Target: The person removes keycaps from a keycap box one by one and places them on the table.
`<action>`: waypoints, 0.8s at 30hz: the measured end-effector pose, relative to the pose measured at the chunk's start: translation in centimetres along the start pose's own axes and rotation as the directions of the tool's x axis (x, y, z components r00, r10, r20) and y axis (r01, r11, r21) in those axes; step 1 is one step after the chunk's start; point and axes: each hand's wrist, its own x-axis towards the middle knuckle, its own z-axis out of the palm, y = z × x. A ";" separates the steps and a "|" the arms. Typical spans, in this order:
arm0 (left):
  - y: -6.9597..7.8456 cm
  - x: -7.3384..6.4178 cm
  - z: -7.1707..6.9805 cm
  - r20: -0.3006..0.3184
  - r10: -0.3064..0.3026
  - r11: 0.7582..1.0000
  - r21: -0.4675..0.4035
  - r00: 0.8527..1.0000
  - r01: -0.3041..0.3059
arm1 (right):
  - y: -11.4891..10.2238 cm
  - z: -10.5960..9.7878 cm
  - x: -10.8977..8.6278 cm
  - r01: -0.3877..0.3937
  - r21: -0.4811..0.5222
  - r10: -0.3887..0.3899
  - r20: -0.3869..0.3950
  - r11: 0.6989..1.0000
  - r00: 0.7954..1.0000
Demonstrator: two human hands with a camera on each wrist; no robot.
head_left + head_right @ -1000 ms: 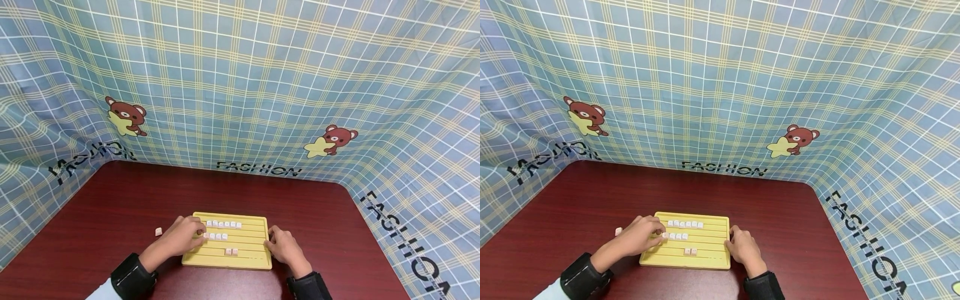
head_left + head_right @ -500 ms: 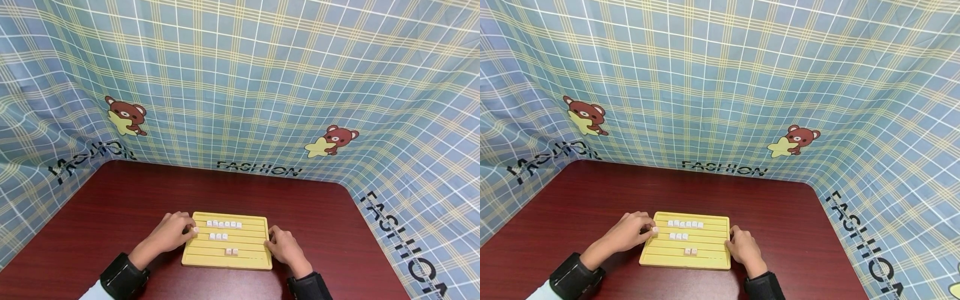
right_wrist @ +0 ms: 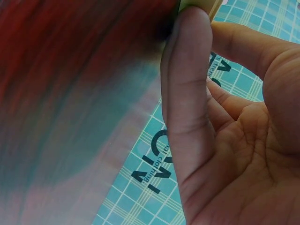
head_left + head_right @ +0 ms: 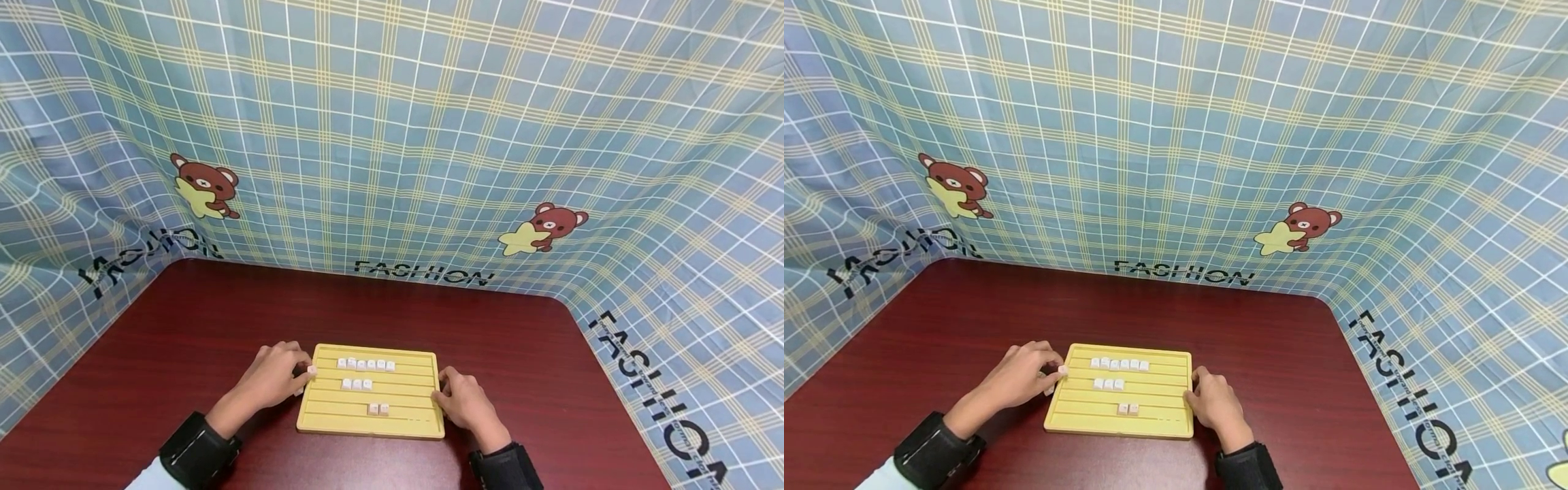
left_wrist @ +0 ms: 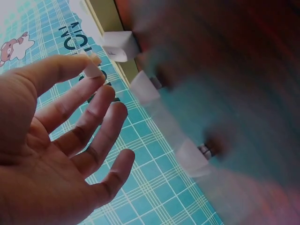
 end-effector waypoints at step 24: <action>-1.0 -0.5 0.5 0.027 -0.087 0.994 0.063 0.996 0.086 | 0.0 0.2 0.1 -0.011 -0.007 0.010 -0.011 1.000 1.000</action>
